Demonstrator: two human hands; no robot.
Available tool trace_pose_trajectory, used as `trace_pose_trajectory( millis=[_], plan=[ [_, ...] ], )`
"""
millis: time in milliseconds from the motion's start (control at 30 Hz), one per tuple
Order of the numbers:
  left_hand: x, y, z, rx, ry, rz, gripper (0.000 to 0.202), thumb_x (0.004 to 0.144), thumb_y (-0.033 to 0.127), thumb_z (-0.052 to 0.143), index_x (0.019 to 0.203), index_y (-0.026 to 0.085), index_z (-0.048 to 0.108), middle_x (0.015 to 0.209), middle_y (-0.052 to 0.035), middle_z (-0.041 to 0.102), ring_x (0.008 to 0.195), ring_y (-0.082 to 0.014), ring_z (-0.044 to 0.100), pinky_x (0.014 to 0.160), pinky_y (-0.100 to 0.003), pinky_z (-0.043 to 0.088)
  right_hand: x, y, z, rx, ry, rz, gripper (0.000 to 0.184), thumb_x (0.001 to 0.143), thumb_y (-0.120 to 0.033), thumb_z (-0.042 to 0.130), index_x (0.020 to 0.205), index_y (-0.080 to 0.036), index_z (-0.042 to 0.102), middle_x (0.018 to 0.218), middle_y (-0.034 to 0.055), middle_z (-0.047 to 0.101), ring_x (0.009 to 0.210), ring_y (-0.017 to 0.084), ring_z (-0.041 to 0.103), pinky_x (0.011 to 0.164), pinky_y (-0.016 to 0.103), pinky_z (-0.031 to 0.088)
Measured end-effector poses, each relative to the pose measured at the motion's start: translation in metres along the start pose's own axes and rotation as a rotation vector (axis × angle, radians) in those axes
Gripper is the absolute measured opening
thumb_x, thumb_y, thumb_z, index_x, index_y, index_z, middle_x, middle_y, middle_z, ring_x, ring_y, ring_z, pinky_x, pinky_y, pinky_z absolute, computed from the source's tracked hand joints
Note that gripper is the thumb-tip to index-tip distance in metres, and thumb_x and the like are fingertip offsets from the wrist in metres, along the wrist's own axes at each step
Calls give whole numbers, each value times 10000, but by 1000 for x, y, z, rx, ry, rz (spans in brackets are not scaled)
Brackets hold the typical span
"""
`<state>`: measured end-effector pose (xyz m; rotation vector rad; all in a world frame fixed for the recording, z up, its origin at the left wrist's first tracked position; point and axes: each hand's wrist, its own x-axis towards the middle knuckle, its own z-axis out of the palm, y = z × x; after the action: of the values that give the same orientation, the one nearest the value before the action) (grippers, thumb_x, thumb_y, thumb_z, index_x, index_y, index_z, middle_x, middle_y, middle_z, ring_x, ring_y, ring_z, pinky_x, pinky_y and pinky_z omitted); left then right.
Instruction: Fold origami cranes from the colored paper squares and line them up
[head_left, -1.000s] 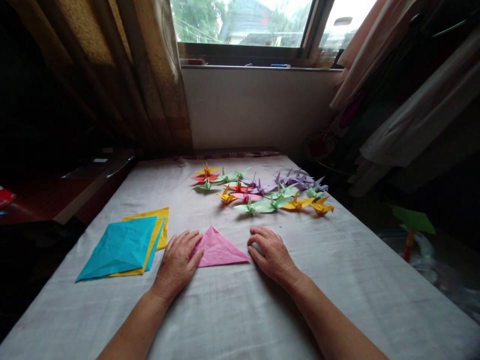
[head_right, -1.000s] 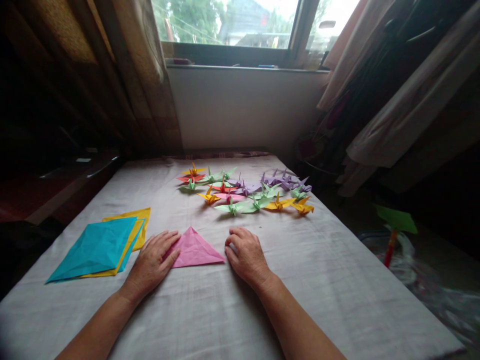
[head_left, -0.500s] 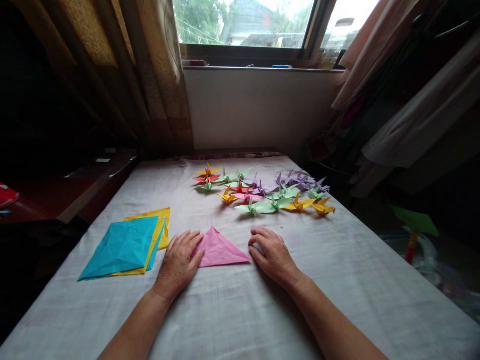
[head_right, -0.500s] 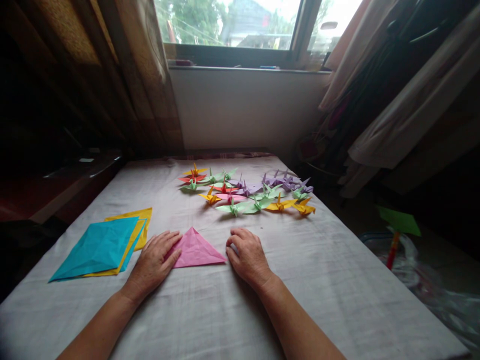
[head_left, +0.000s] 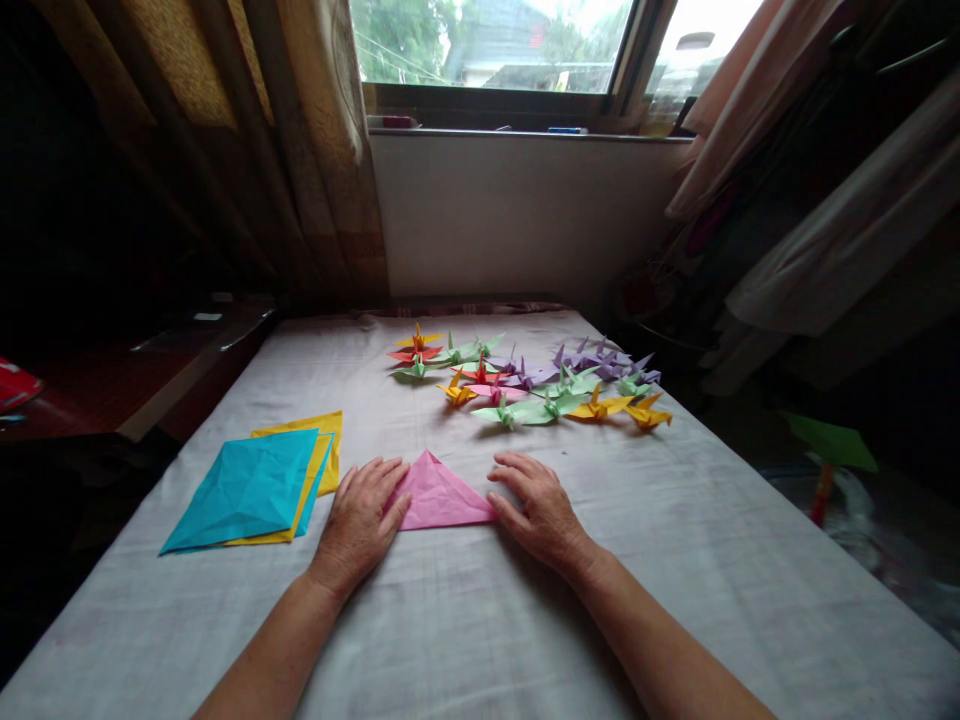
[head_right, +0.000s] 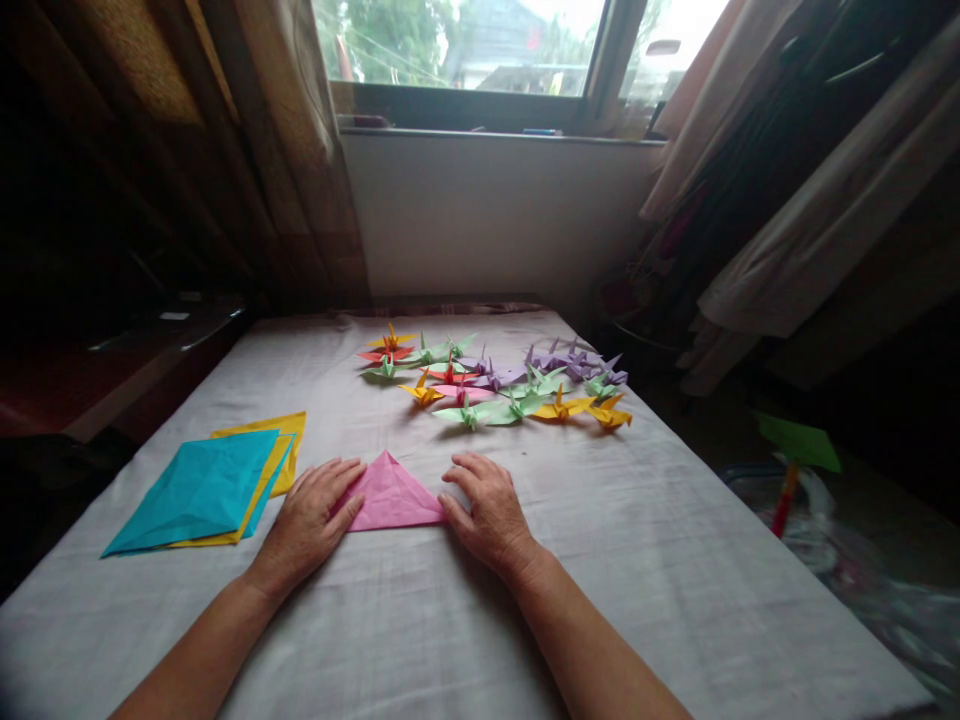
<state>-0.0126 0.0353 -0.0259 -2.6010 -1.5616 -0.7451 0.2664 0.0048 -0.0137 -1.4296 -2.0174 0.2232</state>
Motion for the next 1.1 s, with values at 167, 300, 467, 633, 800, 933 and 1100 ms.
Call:
trace_pose_trajectory(
  millis=[167,300,467,633,800,933,1100],
  plan=[
    [0,0,-1,-2,-2,3,372,944,348,475,1255,208,623,1271,-102,663,1202,-297,576,1062,-558,398,-1,-11,-2,6,-133,-96,316,797,-327,699,1095,-224,675,1312,129,613,1278,315,502,1032,509,391],
    [0,-1,0,3,-9,3,368,949,364,471,1250,219,626,1282,-100,656,1208,-297,573,1060,-556,399,-1,-14,-3,-8,-190,-100,304,781,-313,727,1073,-241,688,1293,108,621,1280,309,497,1039,496,385],
    [-1,6,-6,21,-19,58,520,914,478,533,1352,197,543,1370,-143,588,1259,-314,539,1083,-558,376,0,-15,-3,-23,-181,-96,262,803,-301,711,1060,-252,700,1268,91,639,1251,302,525,1023,481,402],
    [-2,12,-20,32,-66,169,489,836,493,657,1269,269,621,1351,-102,612,1286,-337,516,1126,-593,295,0,-14,-2,-33,-157,-116,256,823,-305,690,1076,-265,702,1265,89,644,1230,292,543,1009,470,418],
    [1,14,-28,28,-109,288,306,892,435,619,1138,264,683,1210,-69,703,1164,-290,619,1113,-562,330,0,-11,-2,-32,-136,-136,220,848,-315,672,1058,-263,710,1226,87,666,1194,284,572,988,458,437],
    [3,21,-31,14,-73,331,272,974,370,493,1092,231,695,1095,-70,743,1007,-209,691,1061,-456,430,0,-9,-1,-25,-101,-157,190,873,-317,647,1039,-255,714,1185,90,687,1157,271,599,967,444,454],
    [4,29,-33,17,11,334,312,1000,331,429,1006,223,722,992,-61,760,881,-184,714,854,-334,559,-1,-8,2,-16,-65,-175,282,855,-336,666,1123,-252,679,1222,112,675,1162,275,597,964,450,461]
  ],
)
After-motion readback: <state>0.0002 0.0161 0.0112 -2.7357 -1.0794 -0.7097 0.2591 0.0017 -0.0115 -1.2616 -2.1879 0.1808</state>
